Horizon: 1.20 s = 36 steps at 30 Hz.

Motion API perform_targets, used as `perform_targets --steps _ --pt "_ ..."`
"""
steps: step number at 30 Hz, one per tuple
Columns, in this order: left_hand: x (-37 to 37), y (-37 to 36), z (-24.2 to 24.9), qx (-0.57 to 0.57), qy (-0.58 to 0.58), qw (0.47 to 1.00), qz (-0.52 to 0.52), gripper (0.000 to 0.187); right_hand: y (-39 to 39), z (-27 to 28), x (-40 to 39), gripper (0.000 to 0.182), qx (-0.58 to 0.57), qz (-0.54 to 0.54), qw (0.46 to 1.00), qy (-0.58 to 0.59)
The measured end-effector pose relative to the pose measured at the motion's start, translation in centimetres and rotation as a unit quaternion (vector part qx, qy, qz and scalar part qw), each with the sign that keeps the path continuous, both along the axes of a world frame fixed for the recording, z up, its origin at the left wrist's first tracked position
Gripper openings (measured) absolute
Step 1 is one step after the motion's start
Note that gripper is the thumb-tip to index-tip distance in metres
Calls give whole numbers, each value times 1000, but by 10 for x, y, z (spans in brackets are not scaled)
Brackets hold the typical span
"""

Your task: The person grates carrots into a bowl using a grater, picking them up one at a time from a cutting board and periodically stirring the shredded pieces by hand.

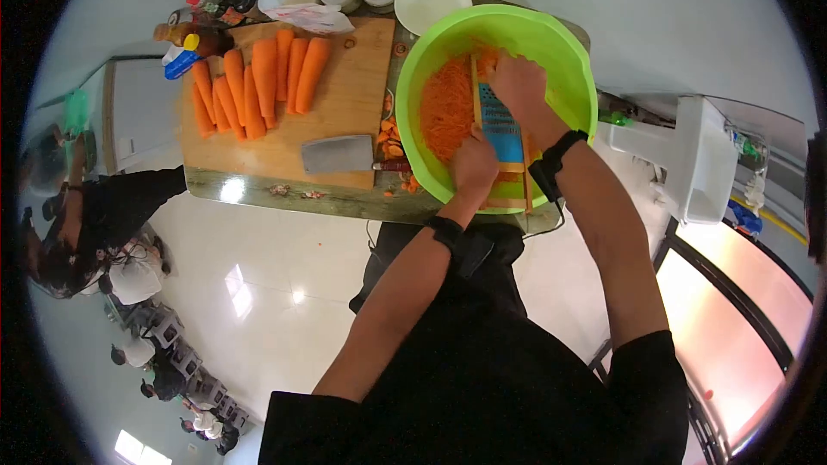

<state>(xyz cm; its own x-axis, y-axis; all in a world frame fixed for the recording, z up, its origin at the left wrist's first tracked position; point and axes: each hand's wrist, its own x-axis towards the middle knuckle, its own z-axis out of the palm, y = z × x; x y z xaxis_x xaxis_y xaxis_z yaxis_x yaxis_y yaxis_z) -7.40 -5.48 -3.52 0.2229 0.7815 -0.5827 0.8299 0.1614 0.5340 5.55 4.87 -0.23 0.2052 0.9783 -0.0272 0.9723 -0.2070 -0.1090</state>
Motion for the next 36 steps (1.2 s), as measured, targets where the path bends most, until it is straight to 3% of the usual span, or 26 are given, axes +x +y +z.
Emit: perform_targets --steps 2,4,5,7,8,10,11,13,17,19,20,22,23,25,27,29,31,32,34,36 --pt "-5 -9 -2 25 -9 1000 -3 39 2 1 2 27 -76 16 997 19" --pt "-2 4 8 -81 -70 991 74 40 -11 18 -1 29 -77 21 996 38" --pt "-2 8 13 -76 -76 991 75 40 -20 28 -5 32 -83 29 994 64" --pt "-7 1 19 45 41 988 -140 45 -40 42 -6 34 -112 8 992 60" --pt "-7 -1 21 44 40 989 -139 45 -52 49 -7 35 -142 -19 988 61" --pt "-6 -6 24 -162 -77 983 -46 43 -73 79 -6 37 -172 -35 981 87" --pt "-4 -12 24 -163 -79 982 -50 43 -84 90 -3 39 -198 -51 972 113" --pt "3 -31 16 120 -11 977 -175 40 -111 95 7 40 -188 -43 974 116" --pt "9 -40 33 54 -55 977 -199 37 -132 156 -5 38 -197 -61 969 138" --pt "10 -57 36 183 -88 968 -149 33 -138 164 -8 38 -213 -106 963 130" --pt "11 -62 36 182 -87 968 -150 33 -142 167 -9 38 -229 -154 954 119" --pt "16 -56 55 17 -161 986 -42 38 -145 170 -10 38 -237 -162 951 113" --pt "16 -53 63 17 -162 986 -42 38 -148 172 -11 38 -248 -170 948 106" --pt "18 -52 70 -75 -344 934 62 46 -155 175 -5 38 -219 -129 964 83" --pt "21 -50 67 -115 -320 939 58 46 -158 177 -3 38 -190 -87 976 63" --pt "26 -51 61 -152 -297 941 50 47 -155 179 -2 35 -162 -200 963 78" --pt "28 -56 62 -265 -365 880 146 47 -153 184 0 34 -182 -212 957 84" --pt "29 -61 64 -265 -366 880 145 47 -152 186 1 33 -201 -224 949 90" --pt "26 -61 99 -333 -386 824 248 47 -153 190 1 34 -207 -213 951 87" --pt "20 -70 103 -354 -370 817 263 45 -160 190 -1 34 -215 -202 951 86"
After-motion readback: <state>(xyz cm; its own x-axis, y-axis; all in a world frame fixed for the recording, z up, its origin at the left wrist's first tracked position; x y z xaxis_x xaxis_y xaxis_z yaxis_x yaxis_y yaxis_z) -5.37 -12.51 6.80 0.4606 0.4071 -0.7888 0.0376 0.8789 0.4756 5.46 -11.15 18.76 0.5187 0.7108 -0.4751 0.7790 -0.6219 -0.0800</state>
